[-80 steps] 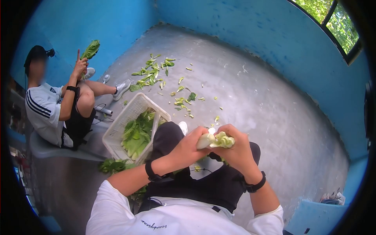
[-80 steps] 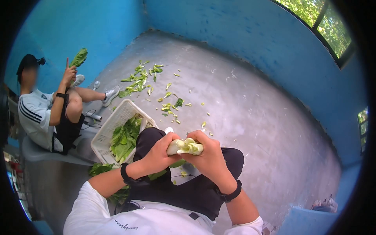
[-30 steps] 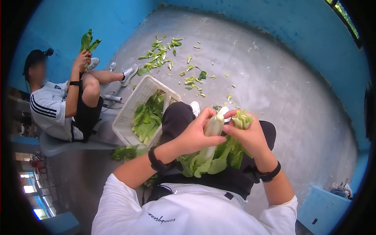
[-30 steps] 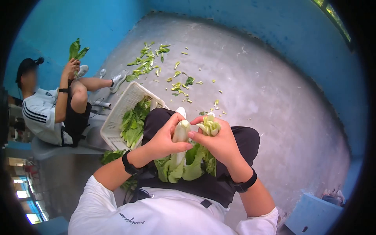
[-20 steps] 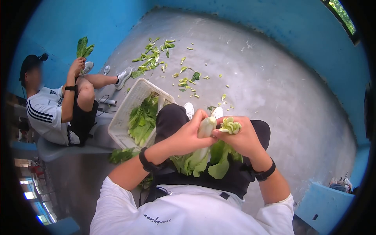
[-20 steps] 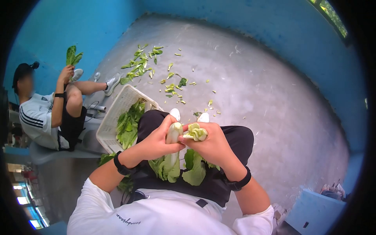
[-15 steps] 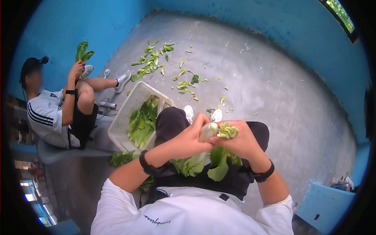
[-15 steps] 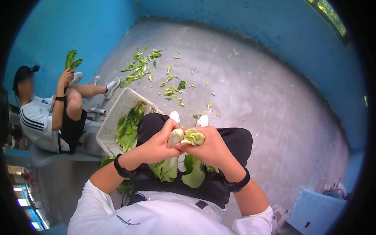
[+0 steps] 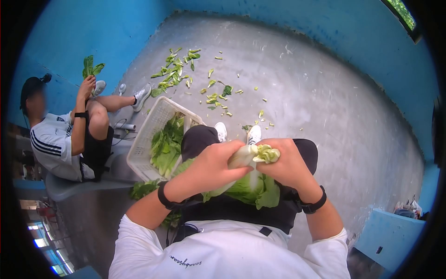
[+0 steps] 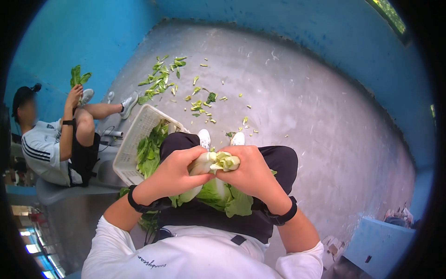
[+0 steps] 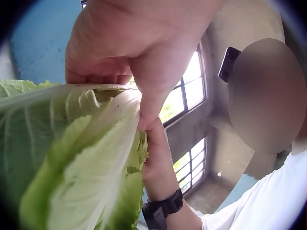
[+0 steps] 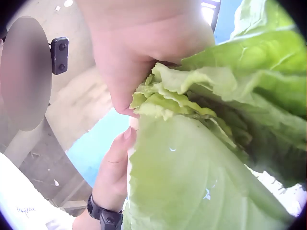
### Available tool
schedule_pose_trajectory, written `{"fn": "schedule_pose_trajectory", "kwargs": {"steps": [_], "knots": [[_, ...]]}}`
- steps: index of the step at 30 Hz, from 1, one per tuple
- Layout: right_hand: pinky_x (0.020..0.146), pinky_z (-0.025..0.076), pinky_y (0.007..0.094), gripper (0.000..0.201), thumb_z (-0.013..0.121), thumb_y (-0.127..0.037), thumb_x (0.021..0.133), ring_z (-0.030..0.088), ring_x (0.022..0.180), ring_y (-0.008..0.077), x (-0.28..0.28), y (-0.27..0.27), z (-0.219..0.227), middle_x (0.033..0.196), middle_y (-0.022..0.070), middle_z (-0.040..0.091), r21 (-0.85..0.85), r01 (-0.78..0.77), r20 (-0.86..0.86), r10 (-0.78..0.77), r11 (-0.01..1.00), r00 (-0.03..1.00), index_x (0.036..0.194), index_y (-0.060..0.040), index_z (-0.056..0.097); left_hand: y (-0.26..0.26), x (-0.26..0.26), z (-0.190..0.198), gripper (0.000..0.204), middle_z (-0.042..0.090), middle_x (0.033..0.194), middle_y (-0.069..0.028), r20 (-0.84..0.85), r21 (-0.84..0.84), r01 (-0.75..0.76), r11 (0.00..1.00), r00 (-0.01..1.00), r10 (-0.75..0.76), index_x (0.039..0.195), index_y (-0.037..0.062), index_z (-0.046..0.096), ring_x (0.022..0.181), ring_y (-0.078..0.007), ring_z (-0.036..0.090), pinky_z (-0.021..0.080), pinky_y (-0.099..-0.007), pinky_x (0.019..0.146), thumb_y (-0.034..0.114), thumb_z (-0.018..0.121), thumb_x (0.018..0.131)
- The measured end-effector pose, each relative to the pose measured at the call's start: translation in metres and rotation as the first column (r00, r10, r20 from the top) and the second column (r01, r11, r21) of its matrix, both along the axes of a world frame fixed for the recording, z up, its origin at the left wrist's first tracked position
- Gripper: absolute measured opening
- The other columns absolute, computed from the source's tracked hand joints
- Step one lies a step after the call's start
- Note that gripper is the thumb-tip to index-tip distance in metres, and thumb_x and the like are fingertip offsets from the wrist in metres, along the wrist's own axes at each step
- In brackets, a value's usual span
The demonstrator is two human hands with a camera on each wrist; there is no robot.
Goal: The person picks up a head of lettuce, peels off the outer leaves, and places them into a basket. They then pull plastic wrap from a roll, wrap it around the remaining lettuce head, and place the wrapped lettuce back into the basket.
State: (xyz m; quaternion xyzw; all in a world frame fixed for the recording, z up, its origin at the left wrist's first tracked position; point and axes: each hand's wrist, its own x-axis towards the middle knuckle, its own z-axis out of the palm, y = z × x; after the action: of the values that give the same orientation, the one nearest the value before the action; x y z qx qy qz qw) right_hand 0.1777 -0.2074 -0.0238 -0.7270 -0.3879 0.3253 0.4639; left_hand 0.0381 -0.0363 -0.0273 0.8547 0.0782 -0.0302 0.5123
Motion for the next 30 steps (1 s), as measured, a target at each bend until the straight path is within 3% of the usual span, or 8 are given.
{"fn": "schedule_pose_trajectory", "kwargs": {"steps": [5,7,10,14,19,23,26,30], "knots": [[0.065,0.051,0.0367,0.022,0.073,-0.009,0.071,0.064,0.067,0.0345,-0.003,0.005,-0.011,0.075,0.0159,0.067,0.205,0.037,0.169,-0.072,0.978,0.983,0.091,0.0005,0.070,-0.008,-0.001,0.002,0.036,0.065,0.095,-0.0189,0.106,0.179,-0.035,0.983,0.994,0.016,0.116,0.0045,0.056,0.086,-0.0394,0.066,0.052,-0.0426,0.072,0.012,0.071,0.085],[0.064,0.050,0.0374,0.021,0.073,-0.009,0.073,0.062,0.065,0.0343,-0.004,0.008,-0.013,0.073,0.0164,0.065,0.261,0.056,0.164,-0.101,0.964,0.981,0.091,0.0001,0.070,-0.007,-0.002,0.000,0.039,0.065,0.096,-0.0189,0.108,0.195,-0.015,0.981,0.994,-0.007,0.119,0.0050,0.051,0.086,-0.0399,0.066,0.052,-0.0437,0.072,0.011,0.070,0.085],[0.063,0.049,0.0389,0.017,0.072,-0.010,0.074,0.061,0.063,0.0348,0.000,0.002,0.005,0.071,0.0172,0.064,-0.020,-0.007,0.047,0.008,1.000,0.999,0.088,0.0000,0.069,-0.002,-0.004,-0.001,0.043,0.064,0.096,-0.0192,0.145,0.227,-0.017,0.974,0.989,-0.017,0.120,0.0051,0.046,0.087,-0.0407,0.066,0.051,-0.0445,0.073,0.011,0.069,0.085],[0.062,0.047,0.0393,0.015,0.072,-0.011,0.076,0.058,0.061,0.0355,0.008,-0.005,0.006,0.069,0.0179,0.063,-0.050,-0.087,0.035,0.089,0.995,0.995,0.084,0.0007,0.067,0.010,-0.009,-0.004,0.046,0.064,0.098,-0.0183,0.158,0.231,0.070,0.970,0.981,-0.108,0.122,0.0042,0.043,0.087,-0.0380,0.067,0.052,-0.0429,0.074,0.012,0.069,0.085],[0.062,0.048,0.0378,0.016,0.072,-0.012,0.076,0.055,0.061,0.0359,0.011,-0.013,0.011,0.070,0.0191,0.063,-0.155,-0.207,-0.001,0.210,0.966,0.978,0.083,0.0014,0.067,0.014,-0.016,0.004,0.043,0.065,0.099,-0.0148,-0.069,-0.024,0.150,0.988,0.986,-0.152,0.122,0.0036,0.047,0.089,-0.0278,0.067,0.052,-0.0374,0.077,0.013,0.069,0.086],[0.063,0.048,0.0335,0.014,0.072,-0.010,0.078,0.059,0.062,0.0227,0.017,-0.030,0.012,0.070,0.0136,0.065,-0.196,-0.198,-0.015,0.199,0.960,0.980,0.087,0.0004,0.070,0.034,-0.031,-0.006,0.040,0.066,0.101,-0.0104,-0.093,-0.076,0.109,0.991,0.989,-0.115,0.123,0.0035,0.052,0.094,-0.0190,0.067,0.052,-0.0329,0.082,0.012,0.068,0.087],[0.066,0.048,0.0301,0.014,0.072,-0.009,0.081,0.060,0.069,0.0121,0.036,-0.045,0.007,0.074,0.0061,0.068,-0.193,-0.096,-0.139,0.070,0.976,0.988,0.091,-0.0002,0.071,0.057,-0.040,-0.020,0.037,0.063,0.110,-0.0073,-0.022,-0.592,-0.085,0.801,0.996,0.090,0.130,0.0034,0.054,0.105,-0.0172,0.064,0.052,-0.0324,0.094,0.020,0.062,0.097],[0.076,0.050,0.0262,0.015,0.076,-0.010,0.085,0.061,0.078,0.0092,0.034,-0.039,0.012,0.086,0.0009,0.071,-0.042,-0.071,-0.436,0.046,0.997,0.899,0.095,-0.0003,0.072,0.057,-0.039,-0.020,0.046,0.062,0.115,-0.0100,-0.053,-0.702,-0.128,0.701,0.990,0.128,0.141,0.0009,0.048,0.107,-0.0181,0.063,0.052,-0.0341,0.095,0.029,0.054,0.104]]}}
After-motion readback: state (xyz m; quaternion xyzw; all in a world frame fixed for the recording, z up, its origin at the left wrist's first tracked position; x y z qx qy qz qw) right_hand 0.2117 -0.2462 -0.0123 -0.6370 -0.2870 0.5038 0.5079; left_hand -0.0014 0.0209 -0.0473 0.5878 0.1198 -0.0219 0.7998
